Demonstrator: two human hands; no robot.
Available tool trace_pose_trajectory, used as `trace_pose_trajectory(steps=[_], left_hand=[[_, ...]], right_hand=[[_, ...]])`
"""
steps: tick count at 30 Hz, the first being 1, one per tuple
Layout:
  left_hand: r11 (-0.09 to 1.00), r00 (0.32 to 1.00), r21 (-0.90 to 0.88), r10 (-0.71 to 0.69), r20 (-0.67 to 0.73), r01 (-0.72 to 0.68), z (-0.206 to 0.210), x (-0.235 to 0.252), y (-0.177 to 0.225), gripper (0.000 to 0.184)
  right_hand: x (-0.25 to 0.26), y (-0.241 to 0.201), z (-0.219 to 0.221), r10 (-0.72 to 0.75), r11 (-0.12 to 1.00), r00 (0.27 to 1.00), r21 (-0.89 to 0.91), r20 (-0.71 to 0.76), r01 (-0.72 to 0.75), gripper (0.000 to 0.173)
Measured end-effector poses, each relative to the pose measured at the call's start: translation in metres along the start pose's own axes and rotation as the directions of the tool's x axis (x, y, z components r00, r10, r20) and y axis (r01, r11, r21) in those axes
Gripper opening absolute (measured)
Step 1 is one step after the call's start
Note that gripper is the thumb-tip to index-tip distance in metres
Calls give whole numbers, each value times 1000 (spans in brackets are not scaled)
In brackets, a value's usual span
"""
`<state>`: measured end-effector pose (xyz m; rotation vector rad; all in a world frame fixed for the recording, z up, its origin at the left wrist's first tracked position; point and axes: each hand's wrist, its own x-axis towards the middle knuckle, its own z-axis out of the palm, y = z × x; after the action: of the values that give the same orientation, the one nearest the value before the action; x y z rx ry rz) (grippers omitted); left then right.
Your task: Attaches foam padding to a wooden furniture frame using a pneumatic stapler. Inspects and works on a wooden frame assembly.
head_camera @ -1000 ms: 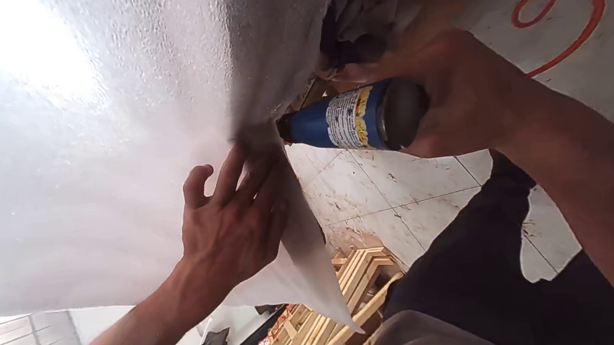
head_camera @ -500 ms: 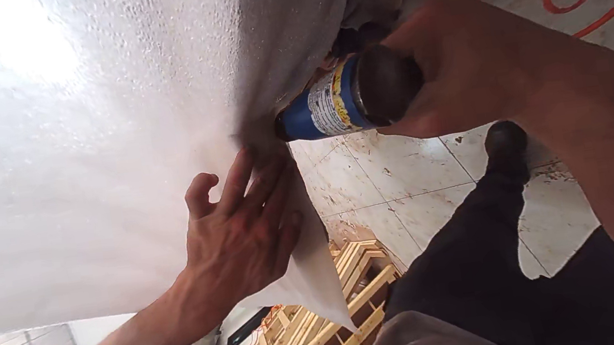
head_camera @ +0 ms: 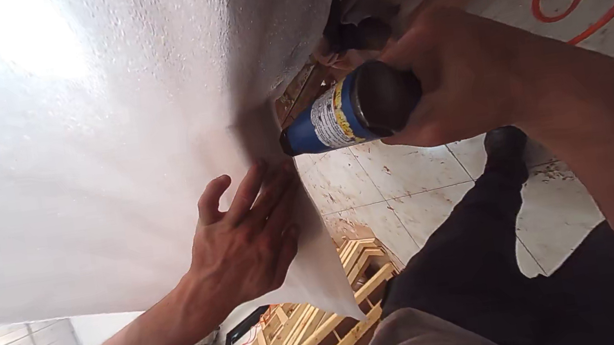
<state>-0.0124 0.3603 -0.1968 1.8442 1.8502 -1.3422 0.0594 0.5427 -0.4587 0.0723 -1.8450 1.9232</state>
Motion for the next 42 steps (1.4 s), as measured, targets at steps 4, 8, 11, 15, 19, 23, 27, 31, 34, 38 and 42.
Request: trace_pose_trajectory(steps=[4,8,11,15,19,23,27,31,34,38,42], left_hand=[[1000,1000,2,-4,-4,4,2,-3,1,55],[1000,1000,-20,1,-5,-1,3,-5,2,56],[999,1000,-40,18,-18,-19,5,-6,1,55],[1000,999,-18,23,-24,-23,7,-7,2,55],[1000,999,-20,23,-22,-24,8,-9,2,58],[991,996,-103,78,-41,-82,6,-15,8,56],[969,988,-199,134,-81,-148,10,-37,22,54],[972,988,-187,125,-89,-140,15,-40,25,51],[976,989,-172,116,-91,-131,16,-39,26,51],[978,989,-169,107,-97,-122,18,-41,28,51],[970,981,-185,133,-141,-158,22,-43,30,50]], right_hand=[[3,-1,3,20,999,1000,-39,17,-19,11],[7,-9,-2,107,993,990,-49,86,-104,16],[0,-8,-6,70,997,995,-29,66,-68,12],[-9,-5,2,33,999,999,8,31,-33,11],[-11,-5,14,43,999,998,6,36,-43,12],[-16,-6,11,32,999,998,-20,46,-31,14],[-37,-4,9,-49,999,998,9,-28,49,10],[-48,-5,20,-100,995,995,4,-30,100,12],[-46,-6,28,-113,994,994,9,-10,113,12],[-36,-6,32,-73,997,996,-14,51,74,11],[-38,-8,28,-29,1000,997,3,76,28,16]])
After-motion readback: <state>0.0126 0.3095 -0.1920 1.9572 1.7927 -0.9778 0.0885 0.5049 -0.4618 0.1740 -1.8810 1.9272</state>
